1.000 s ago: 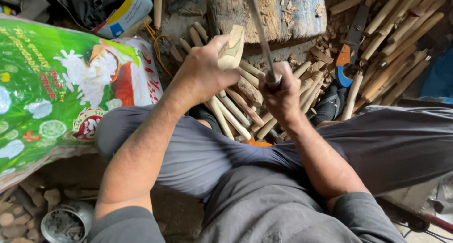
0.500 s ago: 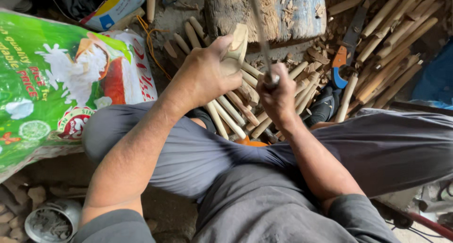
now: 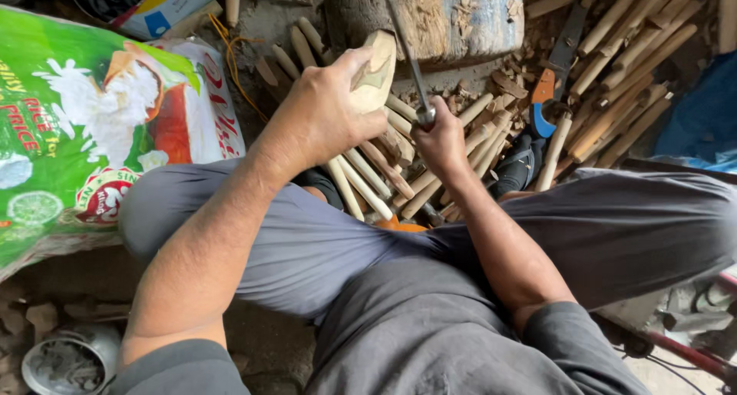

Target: The person sits cross-legged on the floor and uses a knife to carve a small piece of wood. They repeatedly shave off thin layers, rotate the wood to work on different sides, and occasionally inspect the carved surface.

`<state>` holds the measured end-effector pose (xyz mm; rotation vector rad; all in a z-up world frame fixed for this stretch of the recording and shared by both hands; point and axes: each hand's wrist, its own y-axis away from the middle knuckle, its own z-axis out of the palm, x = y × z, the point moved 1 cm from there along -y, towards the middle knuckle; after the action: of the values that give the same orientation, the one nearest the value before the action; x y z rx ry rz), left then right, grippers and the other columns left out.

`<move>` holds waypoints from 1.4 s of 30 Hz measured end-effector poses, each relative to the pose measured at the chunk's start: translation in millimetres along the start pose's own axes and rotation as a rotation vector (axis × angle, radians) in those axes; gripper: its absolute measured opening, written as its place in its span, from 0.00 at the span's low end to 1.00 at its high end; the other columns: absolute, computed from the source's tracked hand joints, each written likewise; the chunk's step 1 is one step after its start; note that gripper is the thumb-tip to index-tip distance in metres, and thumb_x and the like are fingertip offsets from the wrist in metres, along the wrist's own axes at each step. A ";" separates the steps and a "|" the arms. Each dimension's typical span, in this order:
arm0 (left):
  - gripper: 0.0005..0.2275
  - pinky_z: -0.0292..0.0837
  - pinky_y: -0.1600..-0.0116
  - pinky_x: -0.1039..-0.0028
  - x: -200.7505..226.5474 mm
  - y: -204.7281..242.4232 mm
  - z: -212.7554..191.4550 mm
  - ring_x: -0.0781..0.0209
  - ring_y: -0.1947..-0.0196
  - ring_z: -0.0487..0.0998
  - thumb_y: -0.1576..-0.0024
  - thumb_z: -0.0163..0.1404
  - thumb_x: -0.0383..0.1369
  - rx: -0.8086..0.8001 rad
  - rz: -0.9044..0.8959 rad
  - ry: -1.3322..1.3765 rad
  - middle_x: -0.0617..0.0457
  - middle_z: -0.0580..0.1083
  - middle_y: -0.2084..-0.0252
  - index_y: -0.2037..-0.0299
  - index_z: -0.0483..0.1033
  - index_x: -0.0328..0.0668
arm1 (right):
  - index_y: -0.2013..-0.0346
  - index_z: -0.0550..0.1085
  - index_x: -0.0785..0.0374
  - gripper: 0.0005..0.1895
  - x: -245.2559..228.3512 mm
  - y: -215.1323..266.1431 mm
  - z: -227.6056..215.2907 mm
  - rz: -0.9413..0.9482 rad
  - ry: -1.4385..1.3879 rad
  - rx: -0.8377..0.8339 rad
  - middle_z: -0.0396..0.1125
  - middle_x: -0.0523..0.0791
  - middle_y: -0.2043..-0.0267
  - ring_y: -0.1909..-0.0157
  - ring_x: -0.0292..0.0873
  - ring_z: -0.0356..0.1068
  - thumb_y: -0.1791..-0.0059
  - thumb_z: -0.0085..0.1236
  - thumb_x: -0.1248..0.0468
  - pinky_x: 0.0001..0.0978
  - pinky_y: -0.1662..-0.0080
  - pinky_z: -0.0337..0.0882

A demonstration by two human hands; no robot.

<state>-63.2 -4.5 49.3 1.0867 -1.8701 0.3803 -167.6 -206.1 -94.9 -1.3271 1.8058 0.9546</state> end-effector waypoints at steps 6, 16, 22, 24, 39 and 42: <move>0.30 0.81 0.50 0.63 -4.9 -0.8 3.6 0.44 0.58 0.85 0.50 0.60 0.39 -0.032 -0.071 -0.035 0.36 0.80 0.59 0.37 0.68 0.39 | 0.60 0.66 0.62 0.08 -2.7 7.9 -14.5 -0.173 -0.071 0.075 0.61 0.40 0.72 0.73 0.35 0.62 0.46 0.55 0.75 0.30 0.73 0.64; 0.32 0.79 0.49 0.61 4.8 -17.2 -11.7 0.43 0.58 0.84 0.54 0.61 0.38 0.006 0.025 -0.059 0.34 0.79 0.58 0.38 0.67 0.38 | 0.59 0.68 0.58 0.09 -6.9 -25.0 -6.5 0.240 -0.038 -0.084 0.62 0.39 0.74 0.77 0.32 0.62 0.50 0.54 0.73 0.28 0.76 0.64; 0.29 0.80 0.48 0.62 -4.4 -7.5 -3.5 0.43 0.55 0.83 0.51 0.61 0.40 -0.063 -0.085 -0.121 0.35 0.80 0.58 0.40 0.70 0.38 | 0.58 0.66 0.61 0.07 -0.2 -6.5 -14.0 -0.106 -0.156 0.079 0.59 0.41 0.76 0.76 0.33 0.63 0.44 0.56 0.71 0.28 0.74 0.65; 0.31 0.80 0.48 0.63 -3.1 -10.8 -3.3 0.44 0.56 0.84 0.52 0.61 0.40 -0.073 -0.086 -0.112 0.34 0.80 0.58 0.38 0.68 0.39 | 0.60 0.67 0.60 0.06 6.2 -14.6 -9.8 0.110 0.016 -0.037 0.60 0.39 0.71 0.73 0.34 0.63 0.47 0.54 0.72 0.29 0.74 0.67; 0.38 0.73 0.35 0.62 -47.3 -30.7 3.0 0.50 0.39 0.73 0.55 0.54 0.21 0.069 0.145 0.574 0.47 0.71 0.43 0.30 0.56 0.52 | 0.48 0.69 0.61 0.18 -11.4 -58.9 -20.9 -0.181 0.560 0.150 0.68 0.51 0.54 0.50 0.56 0.69 0.50 0.63 0.60 0.49 0.51 0.70; 0.36 0.70 0.32 0.62 -55.9 -41.8 17.3 0.50 0.36 0.70 0.55 0.54 0.16 0.203 0.316 0.488 0.49 0.68 0.40 0.33 0.61 0.51 | 0.46 0.70 0.59 0.22 -27.7 -63.6 -23.8 -0.111 0.658 0.077 0.67 0.50 0.48 0.45 0.54 0.67 0.52 0.65 0.60 0.47 0.46 0.70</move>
<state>-28.0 -9.6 -13.3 0.7354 -1.5782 0.9464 -102.0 -227.2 -69.6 -1.8084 2.1780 0.3954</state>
